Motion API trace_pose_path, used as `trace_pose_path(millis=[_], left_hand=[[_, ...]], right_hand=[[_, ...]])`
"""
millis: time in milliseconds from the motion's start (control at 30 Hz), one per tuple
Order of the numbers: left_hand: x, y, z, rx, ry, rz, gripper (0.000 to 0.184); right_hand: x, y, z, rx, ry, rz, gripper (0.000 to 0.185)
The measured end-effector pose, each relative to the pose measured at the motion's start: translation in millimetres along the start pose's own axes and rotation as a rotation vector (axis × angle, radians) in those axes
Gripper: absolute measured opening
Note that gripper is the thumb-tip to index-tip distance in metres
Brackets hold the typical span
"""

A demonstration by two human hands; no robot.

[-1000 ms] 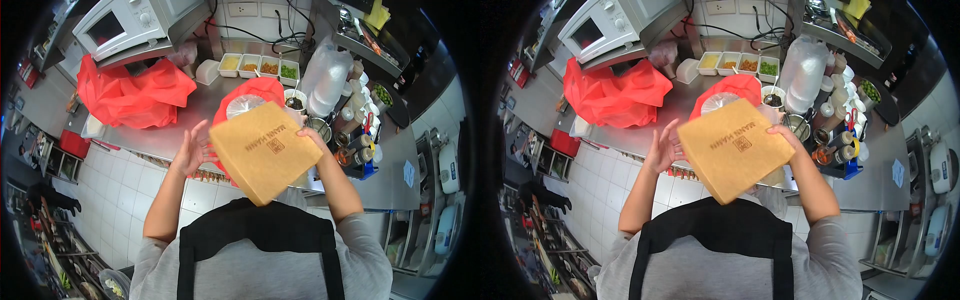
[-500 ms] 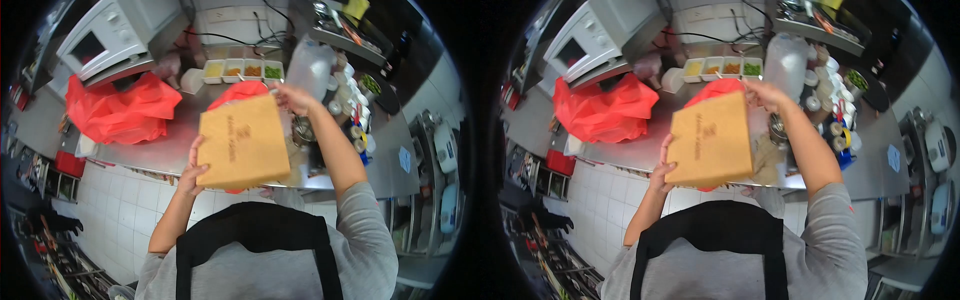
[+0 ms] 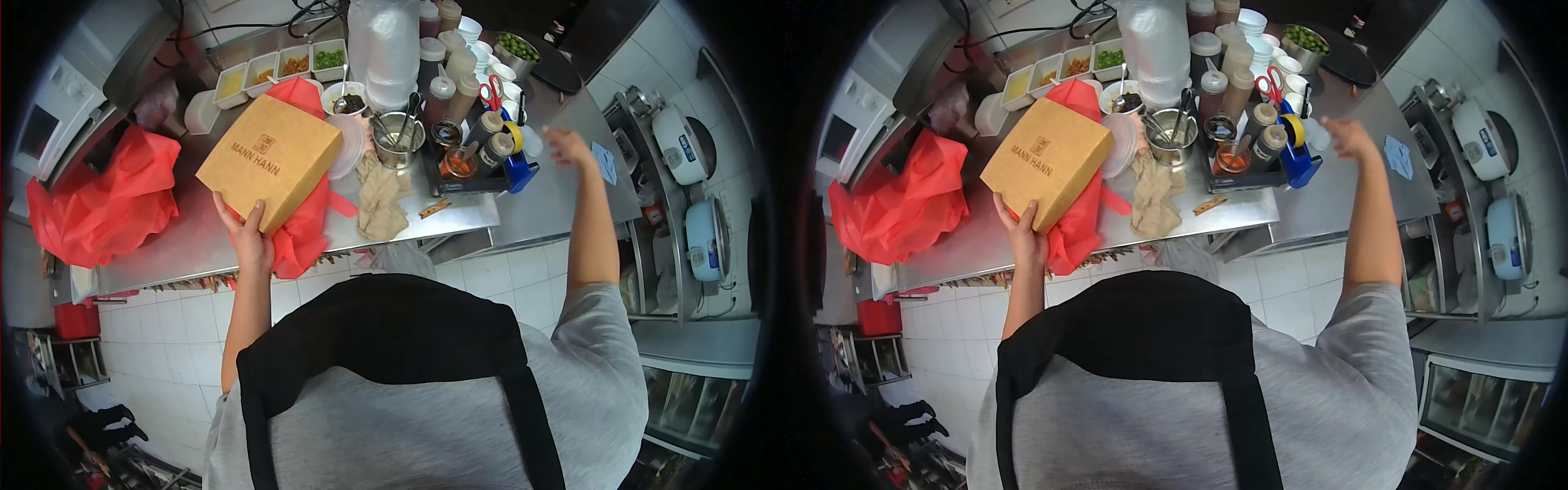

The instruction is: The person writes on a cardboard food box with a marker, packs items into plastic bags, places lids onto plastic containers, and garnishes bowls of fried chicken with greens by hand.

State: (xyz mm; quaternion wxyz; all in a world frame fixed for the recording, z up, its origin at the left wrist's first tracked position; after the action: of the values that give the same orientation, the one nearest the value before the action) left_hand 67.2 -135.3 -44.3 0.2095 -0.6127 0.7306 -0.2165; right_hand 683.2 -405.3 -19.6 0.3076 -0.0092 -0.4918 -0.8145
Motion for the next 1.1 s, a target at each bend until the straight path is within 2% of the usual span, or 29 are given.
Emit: trace_pose_path(millis=[100,167,267,367,467,567,667,767,933,1067,1100], left_hand=[[25.7,-11.7,9.2,-0.017,0.154,-0.045,0.086],[30.2,-18.3,9.4,0.020,0.142,-0.008,0.083],[30.3,-21.5,8.7,0.033,0.115,0.012,0.079],[27.5,-19.0,9.6,0.035,0.073,-0.008,0.076],[27.3,-18.2,11.7,0.032,0.050,-0.027,0.075],[27.0,-17.2,12.2,0.031,0.043,-0.029,0.075],[26.9,-18.2,12.1,0.020,0.044,-0.030,0.076],[26.7,-18.3,11.4,0.003,0.039,-0.024,0.079],[23.3,-19.4,12.8,-0.049,-0.005,0.038,0.082],[15.2,-11.9,14.2,-0.097,-0.081,0.049,0.066],[13.8,-10.6,14.2,-0.099,-0.080,0.036,0.062]], right_hand=[[-9.9,-47.9,-39.1,-0.026,-0.079,0.180,0.047],[-11.5,-72.5,-44.3,-0.140,-0.118,0.267,0.047],[-18.2,-80.7,-48.3,-0.194,-0.221,0.324,0.043],[-21.9,-77.6,-56.6,-0.127,-0.245,0.220,0.041],[-13.8,-94.8,-55.9,-0.209,-0.206,0.383,0.039],[-15.7,-90.0,-55.8,-0.378,-0.128,0.410,0.035],[-0.8,-87.9,-57.2,-0.687,-0.002,0.465,0.025],[15.5,-85.9,-68.7,-1.043,0.123,0.485,0.021],[27.1,-99.1,-90.2,-0.997,0.128,0.429,0.030],[13.9,-111.5,-109.4,-0.795,0.100,0.233,0.028],[7.0,-113.5,-111.1,-0.787,0.153,0.197,0.027]])
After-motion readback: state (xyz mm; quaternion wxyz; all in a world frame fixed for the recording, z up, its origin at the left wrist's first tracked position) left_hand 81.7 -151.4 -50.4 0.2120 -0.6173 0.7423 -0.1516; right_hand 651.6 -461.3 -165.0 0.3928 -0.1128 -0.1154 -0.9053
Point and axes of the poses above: each hand's wrist, its own x-axis away from the middle knuckle, its own y-axis out of the back of the hand, z = x × y, the point moved 10 cm from there along -x, towards the middle knuckle, and after that the axes turned 6 degrees about x, right-handed, at the moved point
